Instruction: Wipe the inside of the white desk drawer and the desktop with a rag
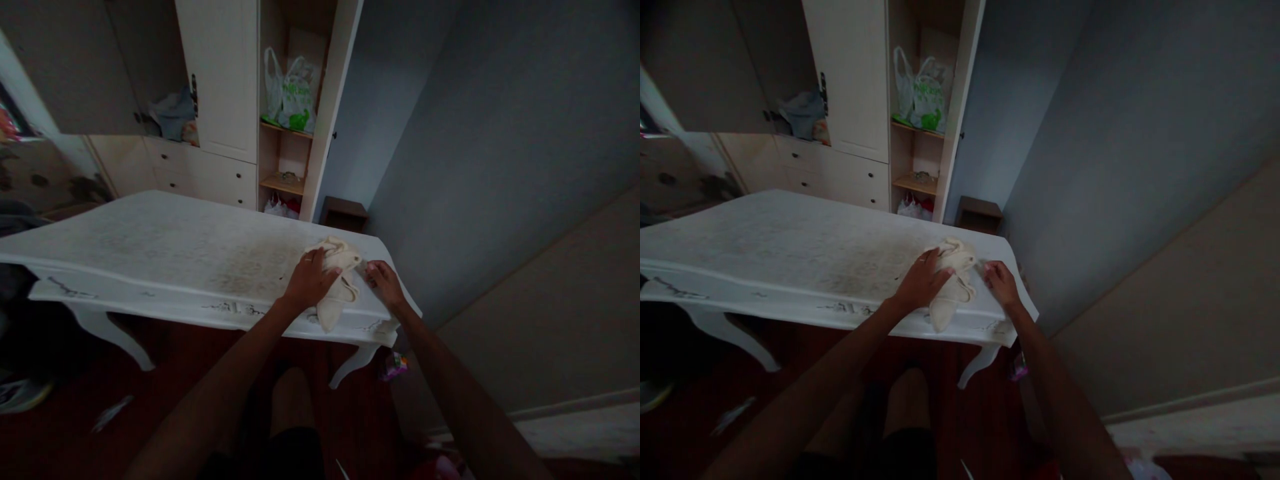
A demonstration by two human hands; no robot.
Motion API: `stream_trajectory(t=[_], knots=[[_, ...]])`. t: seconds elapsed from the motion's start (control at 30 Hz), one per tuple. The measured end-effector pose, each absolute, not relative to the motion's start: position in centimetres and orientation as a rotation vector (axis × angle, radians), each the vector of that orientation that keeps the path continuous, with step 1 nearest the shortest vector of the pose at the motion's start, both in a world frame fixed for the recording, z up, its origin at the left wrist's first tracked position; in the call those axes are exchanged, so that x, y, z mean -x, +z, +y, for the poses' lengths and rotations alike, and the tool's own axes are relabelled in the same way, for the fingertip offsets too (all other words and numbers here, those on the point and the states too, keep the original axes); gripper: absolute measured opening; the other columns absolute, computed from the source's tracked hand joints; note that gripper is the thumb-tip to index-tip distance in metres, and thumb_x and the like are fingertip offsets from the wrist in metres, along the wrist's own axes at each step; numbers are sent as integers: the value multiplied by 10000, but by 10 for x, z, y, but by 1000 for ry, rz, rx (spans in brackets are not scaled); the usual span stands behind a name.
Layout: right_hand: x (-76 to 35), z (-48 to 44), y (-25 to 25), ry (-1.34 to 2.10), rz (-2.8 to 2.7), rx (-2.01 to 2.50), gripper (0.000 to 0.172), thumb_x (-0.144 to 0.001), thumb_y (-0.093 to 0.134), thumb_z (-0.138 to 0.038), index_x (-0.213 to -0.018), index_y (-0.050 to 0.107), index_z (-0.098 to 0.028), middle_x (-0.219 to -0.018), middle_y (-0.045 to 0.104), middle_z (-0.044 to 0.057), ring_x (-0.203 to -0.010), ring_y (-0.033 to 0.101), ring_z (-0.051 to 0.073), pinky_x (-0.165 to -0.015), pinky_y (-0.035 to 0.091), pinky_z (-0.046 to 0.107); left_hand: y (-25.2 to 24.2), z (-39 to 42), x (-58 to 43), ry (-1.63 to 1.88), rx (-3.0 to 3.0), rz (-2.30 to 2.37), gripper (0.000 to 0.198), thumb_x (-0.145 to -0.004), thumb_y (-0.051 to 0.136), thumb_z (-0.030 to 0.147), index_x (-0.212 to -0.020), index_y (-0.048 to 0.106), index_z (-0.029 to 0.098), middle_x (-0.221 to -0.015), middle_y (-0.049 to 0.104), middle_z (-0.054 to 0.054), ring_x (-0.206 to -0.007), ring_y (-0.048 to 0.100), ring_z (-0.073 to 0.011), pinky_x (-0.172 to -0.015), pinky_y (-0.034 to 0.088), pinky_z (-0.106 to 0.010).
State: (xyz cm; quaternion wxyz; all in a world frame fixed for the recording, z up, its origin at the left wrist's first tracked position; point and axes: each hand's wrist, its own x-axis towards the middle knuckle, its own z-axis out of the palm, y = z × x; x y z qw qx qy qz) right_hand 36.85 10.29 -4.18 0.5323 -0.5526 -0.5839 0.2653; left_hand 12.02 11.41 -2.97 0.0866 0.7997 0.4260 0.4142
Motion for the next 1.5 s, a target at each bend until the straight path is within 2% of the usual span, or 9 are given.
stream_trajectory(t=[0.23,0.43,0.6,0.7,0.83,0.93,1.07,1.27,1.5], knots=[[-360,98,-40,364,-1700,1392,533,-781,653,-612,-1112,588,-200,-959,670,80,-802,627,215,-716,531,355,-25,139,-31,1149,-2108,1620,431,-875,560,248,-1279,610,107,-1134,726,-157,-1033,693,-253,-944,509,-362],[-358,96,-38,248,-1772,1469,475,-849,579,-592,-1103,598,-192,-908,694,85,-809,647,232,-691,529,349,-8,140,11,1155,-1946,2014,547,-940,416,549,-701,730,170,-639,691,-99,-727,702,-270,-717,490,-352],[-357,95,-37,184,-1791,1526,449,-868,550,-585,-1069,608,-188,-889,709,95,-764,655,229,-678,530,348,-27,145,23,1172,-2244,1922,281,-850,555,372,-948,736,180,-953,755,-121,-1094,664,-332,-1093,367,-537],[-356,92,-37,160,-1778,1535,449,-876,546,-583,-1085,599,-189,-886,713,92,-757,658,226,-667,530,340,-44,158,25,1308,-2310,1677,737,-742,674,322,-1427,462,154,-1449,541,-179,-1451,350,-390,-1199,176,-630],[-359,89,-39,113,-1750,1561,460,-891,529,-585,-1111,591,-186,-917,710,101,-749,661,223,-660,535,345,-59,173,28,1443,-2191,1519,949,-754,695,413,-1542,232,159,-1643,199,-213,-1537,50,-414,-1199,176,-639],[-359,88,-41,117,-1753,1553,480,-893,525,-601,-1122,588,-184,-937,707,110,-759,665,230,-693,550,373,-62,178,29,1461,-2056,1531,856,-775,673,407,-1500,316,123,-1622,225,-226,-1526,154,-392,-1208,238,-581],[-351,86,-46,207,-1715,1420,576,-882,541,-647,-1255,527,-209,-1156,660,150,-1023,659,277,-879,550,454,-57,180,31,1316,-2003,1606,439,-792,599,298,-1195,615,126,-1295,604,-180,-1275,550,-322,-1127,419,-478],[-318,78,-49,481,-1905,1234,1404,-592,765,-774,-1573,-133,-326,-1682,8,156,-1542,136,338,-1213,238,572,-47,175,31,1215,-1982,1692,286,-819,517,254,-1022,694,159,-1143,696,-133,-1082,652,-254,-1021,492,-390],[-292,93,-37,394,-2254,1347,1593,-487,904,-636,-1575,-200,-267,-1670,-193,151,-1532,-135,382,-1228,47,614,-41,170,31,1140,-1967,1723,273,-823,520,228,-1013,710,178,-1096,733,-104,-1023,672,-233,-963,505,-348]])
